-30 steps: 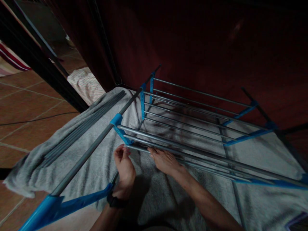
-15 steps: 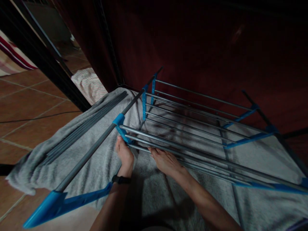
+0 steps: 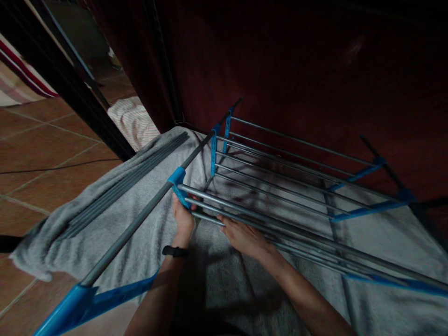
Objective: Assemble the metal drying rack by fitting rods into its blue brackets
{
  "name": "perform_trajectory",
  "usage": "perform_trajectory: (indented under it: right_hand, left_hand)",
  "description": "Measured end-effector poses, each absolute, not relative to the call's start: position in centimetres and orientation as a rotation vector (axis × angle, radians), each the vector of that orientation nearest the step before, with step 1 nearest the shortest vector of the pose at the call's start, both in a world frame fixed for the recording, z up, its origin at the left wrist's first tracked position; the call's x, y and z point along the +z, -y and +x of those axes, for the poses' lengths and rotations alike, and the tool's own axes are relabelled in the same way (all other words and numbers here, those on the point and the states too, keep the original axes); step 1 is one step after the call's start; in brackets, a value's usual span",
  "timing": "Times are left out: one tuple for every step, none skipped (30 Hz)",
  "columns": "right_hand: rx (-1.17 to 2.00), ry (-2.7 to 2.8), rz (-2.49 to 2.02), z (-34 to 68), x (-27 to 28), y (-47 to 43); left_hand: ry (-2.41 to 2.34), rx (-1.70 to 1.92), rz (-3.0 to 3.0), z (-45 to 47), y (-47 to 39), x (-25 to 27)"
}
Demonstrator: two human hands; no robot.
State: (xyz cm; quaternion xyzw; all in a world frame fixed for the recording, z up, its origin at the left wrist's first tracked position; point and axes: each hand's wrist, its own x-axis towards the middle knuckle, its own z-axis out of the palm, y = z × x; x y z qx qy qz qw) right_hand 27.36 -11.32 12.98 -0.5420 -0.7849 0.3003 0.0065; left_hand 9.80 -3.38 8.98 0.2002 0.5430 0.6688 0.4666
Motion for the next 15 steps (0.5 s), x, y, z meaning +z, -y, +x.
perform_trajectory:
  right_hand:
    - [0.933,2.464,-1.666,27.0,13.0,11.0]
    - [0.910,2.478,-1.631,26.5,13.0,10.7]
    - [0.875,2.496,-1.596,26.0,12.9,10.4]
    - [0.836,2.517,-1.570,25.4,12.9,10.1]
    - [0.793,2.536,-1.554,24.9,13.0,9.7]
    - [0.755,2.551,-1.541,24.4,13.0,9.4]
    - [0.727,2.560,-1.523,24.0,13.1,9.1]
    - [0.708,2.565,-1.499,23.6,13.1,8.7]
    - [0.701,2.568,-1.468,23.4,13.1,8.4]
    - [0.704,2.570,-1.432,23.2,13.1,8.2]
    - [0.716,2.571,-1.394,23.2,13.1,7.9]
    - [0.737,2.572,-1.353,23.2,13.0,7.7]
    - [0.763,2.572,-1.314,23.2,12.9,7.6]
    - [0.791,2.568,-1.280,23.3,12.8,7.5]
    - [0.817,2.556,-1.252,23.4,12.8,7.4]
  left_hand:
    - [-1.328,1.633,0.472,9.9,3.4,9.1]
    - [-1.324,1.628,0.457,9.9,3.4,9.1]
    - [-1.322,1.625,0.447,9.9,3.4,9.2]
    - [-1.322,1.625,0.443,9.9,3.4,9.2]
    - [-1.322,1.626,0.442,9.9,3.4,9.3]
    - [-1.322,1.625,0.444,9.9,3.4,9.3]
    - [-1.321,1.624,0.446,9.8,3.4,9.4]
    - [-1.321,1.623,0.451,9.8,3.4,9.4]
    - [-1.319,1.625,0.458,9.7,3.5,9.5]
    - [-1.316,1.627,0.468,9.6,3.6,9.5]
    - [-1.314,1.629,0.484,9.5,3.7,9.5]
    - [-1.314,1.633,0.503,9.4,3.8,9.6]
    - [-1.316,1.635,0.523,9.3,3.9,9.6]
    - [-1.321,1.636,0.539,9.2,4.1,9.6]
    - [-1.324,1.634,0.550,9.2,4.2,9.5]
